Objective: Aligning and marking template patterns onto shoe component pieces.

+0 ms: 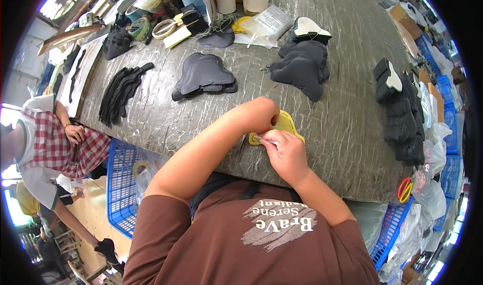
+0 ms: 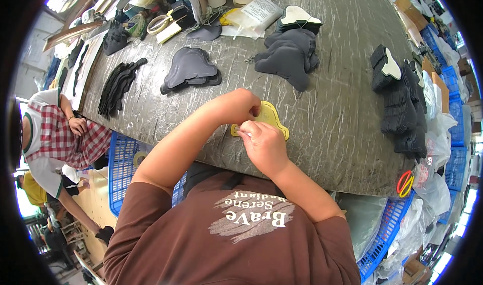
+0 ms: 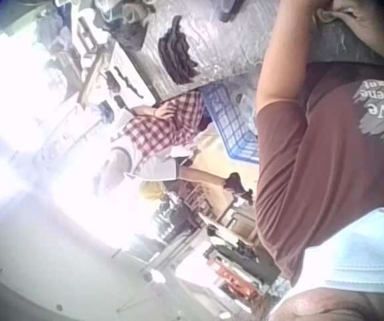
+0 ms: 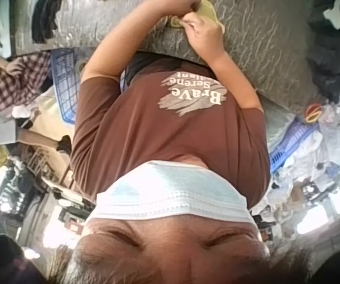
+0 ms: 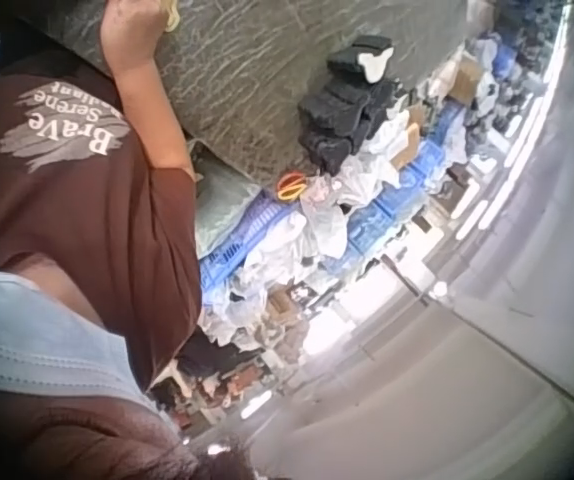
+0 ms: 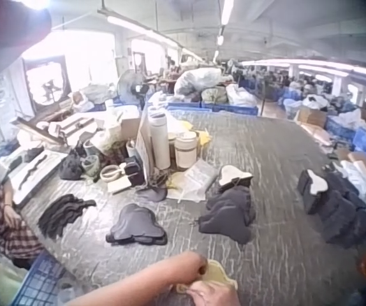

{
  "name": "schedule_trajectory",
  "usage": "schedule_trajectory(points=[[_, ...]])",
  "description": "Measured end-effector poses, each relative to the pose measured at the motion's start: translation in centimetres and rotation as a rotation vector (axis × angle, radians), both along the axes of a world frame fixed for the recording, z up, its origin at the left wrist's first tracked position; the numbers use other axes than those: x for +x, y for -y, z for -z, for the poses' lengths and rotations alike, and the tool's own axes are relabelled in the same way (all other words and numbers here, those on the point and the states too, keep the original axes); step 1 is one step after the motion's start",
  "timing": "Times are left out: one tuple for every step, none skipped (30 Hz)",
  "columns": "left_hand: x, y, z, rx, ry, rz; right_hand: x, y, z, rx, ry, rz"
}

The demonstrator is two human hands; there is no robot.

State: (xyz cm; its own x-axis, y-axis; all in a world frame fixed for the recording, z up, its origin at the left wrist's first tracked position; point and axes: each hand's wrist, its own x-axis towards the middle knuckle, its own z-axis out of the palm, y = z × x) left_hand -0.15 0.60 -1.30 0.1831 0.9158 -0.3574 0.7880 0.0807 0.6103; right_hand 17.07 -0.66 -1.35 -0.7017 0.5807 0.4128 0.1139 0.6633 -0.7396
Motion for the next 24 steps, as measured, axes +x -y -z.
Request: schedule_trajectory(points=[[0.0, 0.0, 0.0, 0.005, -0.004, 0.007, -0.2, 0.0, -0.1, 0.018, 0.003, 0.002], [0.0, -0.1, 0.1, 0.011, -0.008, 0.015, -0.3, 0.1, -0.1, 0.037, 0.006, 0.004], [0.0, -0.1, 0.0, 0.011, -0.005, 0.017, -0.3, 0.1, 0.0, 0.037, 0.008, 0.006], [0.0, 0.0, -0.2, 0.013, -0.008, 0.015, -0.4, 0.2, 0.2, 0.053, 0.014, 0.003], [0.0, 0.0, -0.3, 0.016, -0.011, 0.013, -0.4, 0.3, 0.2, 0.069, 0.02, 0.0], [0.0, 0.0, -0.3, 0.015, -0.01, 0.015, -0.3, 0.3, 0.2, 0.069, 0.021, 0.001], [-0.1, 0.0, -0.2, 0.0, 0.007, 0.014, -0.2, 0.3, 0.2, 0.054, 0.018, -0.019], [-0.1, 0.0, -0.2, -0.016, 0.024, 0.012, -0.1, 0.3, 0.1, 0.04, 0.016, -0.04], [-0.1, 0.0, -0.3, -0.016, 0.025, 0.012, 0.0, 0.2, 0.0, 0.041, 0.017, -0.04], [0.0, 0.0, -0.4, -0.027, 0.023, 0.004, 0.2, 0.1, -0.1, 0.01, 0.025, -0.023], [0.1, 0.1, -0.6, -0.038, 0.022, -0.003, 0.4, -0.1, -0.1, -0.022, 0.033, -0.005], [0.1, 0.1, -0.7, -0.039, 0.022, -0.004, 0.6, -0.2, -0.2, -0.023, 0.033, -0.006], [0.1, 0.0, -0.9, -0.069, 0.023, -0.008, 0.8, -0.4, -0.3, -0.052, 0.034, 0.021], [0.2, 0.0, -1.0, -0.099, 0.024, -0.012, 0.9, -0.5, -0.3, -0.081, 0.035, 0.048], [0.2, 0.1, -1.2, -0.1, 0.024, -0.011, 1.1, -0.6, -0.3, -0.082, 0.036, 0.049], [0.3, 0.1, -1.4, -0.12, 0.041, -0.027, 1.2, -0.7, -0.2, -0.115, 0.033, 0.057], [0.3, 0.1, -1.5, -0.14, 0.057, -0.044, 1.4, -0.9, -0.1, -0.148, 0.03, 0.066], [0.3, 0.0, -1.4, -0.14, 0.056, -0.04, 1.6, -1.0, 0.0, -0.148, 0.029, 0.069], [0.3, 0.0, -1.3, -0.151, 0.067, -0.049, 1.8, -1.2, 0.2, -0.157, 0.038, 0.083], [0.3, -0.1, -1.3, -0.163, 0.077, -0.057, 2.0, -1.3, 0.3, -0.167, 0.046, 0.097], [0.3, -0.1, -1.2, -0.163, 0.076, -0.056, 2.0, -1.4, 0.3, -0.167, 0.046, 0.098], [0.2, -0.2, -1.2, -0.165, 0.078, -0.047, 2.1, -1.4, 0.3, -0.171, 0.031, 0.099], [0.2, -0.2, -1.1, -0.166, 0.08, -0.038, 2.1, -1.5, 0.3, -0.174, 0.016, 0.1], [0.3, -0.2, -1.1, -0.166, 0.08, -0.036, 2.2, -1.6, 0.3, -0.174, 0.016, 0.102]])
